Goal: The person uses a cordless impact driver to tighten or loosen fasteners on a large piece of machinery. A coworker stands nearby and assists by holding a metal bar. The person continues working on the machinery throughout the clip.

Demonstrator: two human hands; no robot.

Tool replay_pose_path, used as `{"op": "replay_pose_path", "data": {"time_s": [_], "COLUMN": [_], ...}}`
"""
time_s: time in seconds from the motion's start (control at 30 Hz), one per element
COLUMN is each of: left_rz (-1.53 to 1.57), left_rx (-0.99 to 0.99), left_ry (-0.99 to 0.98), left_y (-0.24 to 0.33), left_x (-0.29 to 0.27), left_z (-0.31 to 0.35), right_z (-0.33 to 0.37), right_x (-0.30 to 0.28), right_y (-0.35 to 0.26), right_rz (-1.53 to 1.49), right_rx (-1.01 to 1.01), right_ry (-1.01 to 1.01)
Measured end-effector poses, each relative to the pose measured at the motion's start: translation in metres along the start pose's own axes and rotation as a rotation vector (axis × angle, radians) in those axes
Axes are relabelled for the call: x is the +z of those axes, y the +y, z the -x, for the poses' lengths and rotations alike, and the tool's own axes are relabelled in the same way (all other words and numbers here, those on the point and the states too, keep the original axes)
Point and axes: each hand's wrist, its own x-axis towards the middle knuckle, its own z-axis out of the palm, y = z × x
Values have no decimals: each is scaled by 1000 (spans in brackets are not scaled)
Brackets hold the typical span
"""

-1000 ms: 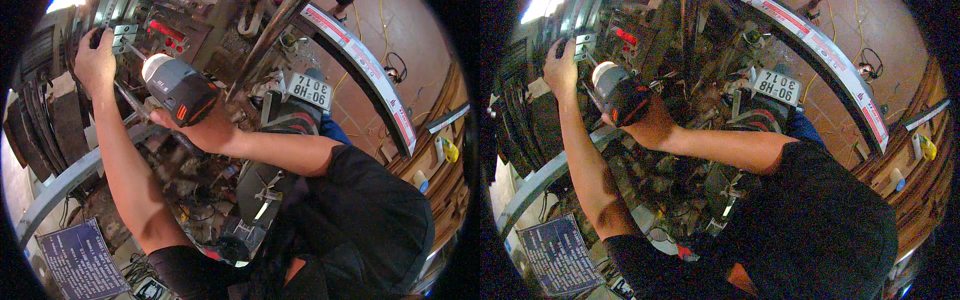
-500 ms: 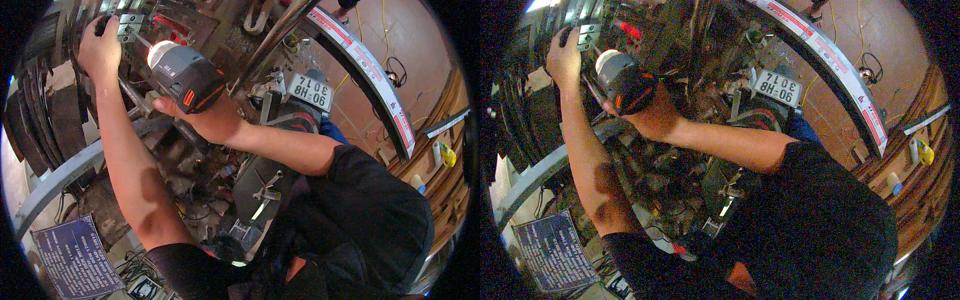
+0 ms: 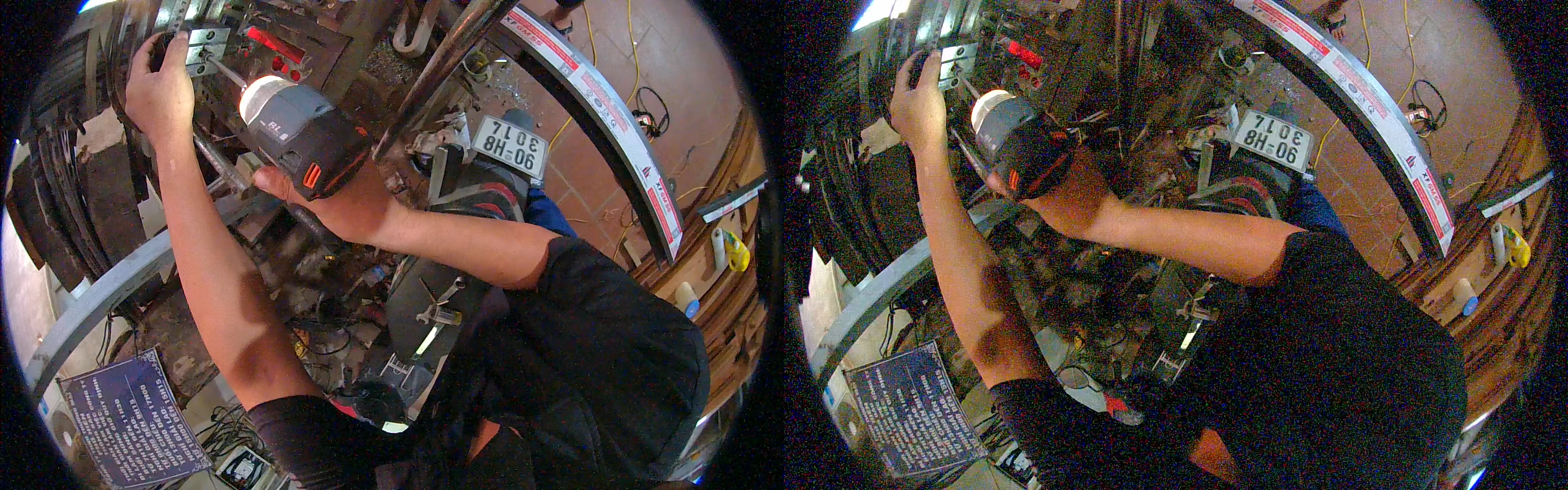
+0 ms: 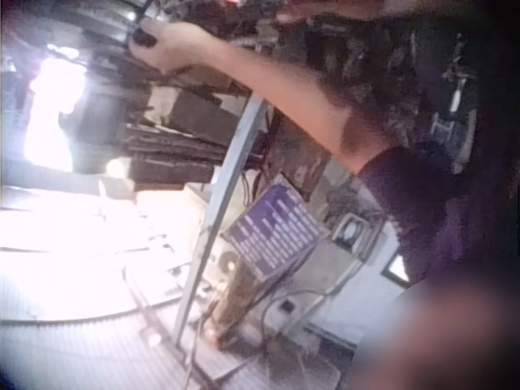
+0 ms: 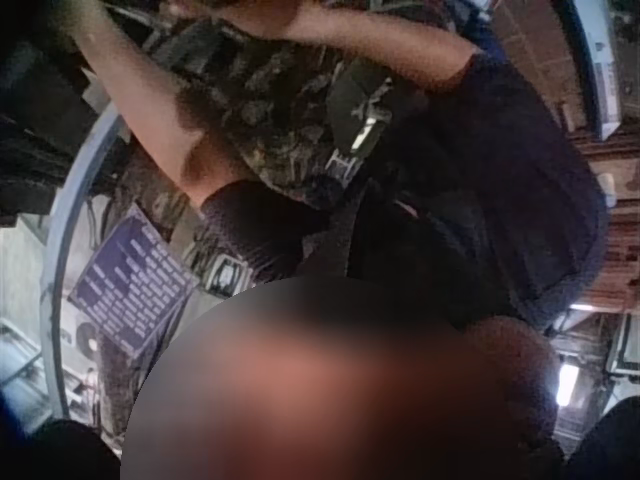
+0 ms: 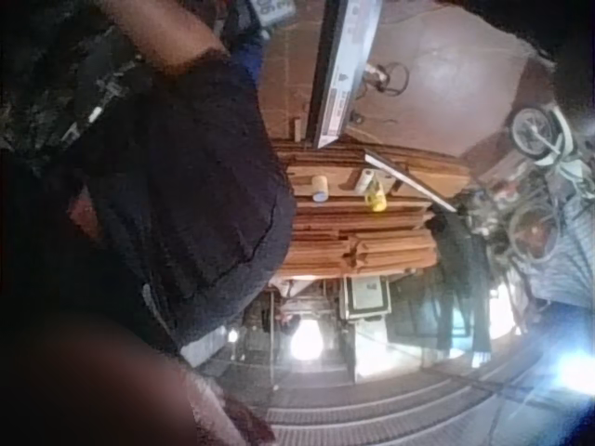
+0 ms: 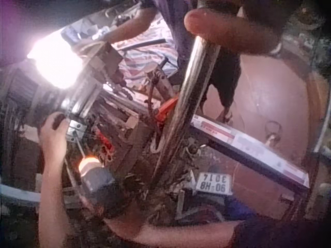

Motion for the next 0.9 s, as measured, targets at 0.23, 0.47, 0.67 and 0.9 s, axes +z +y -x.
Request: {"op": "replay_pose_path", "data": {"time_s": [0.23, 0.47, 0.67, 0.9], "left_rz": [-3, 19, 10, 35], "left_rx": [-36, -8, 26, 7], "left_ry": [-17, -6, 5, 3], "left_y": [-1, -7, -4, -5], "left_x": [-2, -2, 1, 1], "left_z": [1, 1, 1, 1], "right_z": [4, 1, 2, 1], "right_x": [11, 8, 9, 6], "right_y": [9, 5, 7, 11], "right_rz": [23, 12, -36, 70], "right_rx": [-64, -41, -9, -41], "right_ry": [65, 45, 57, 56]}}
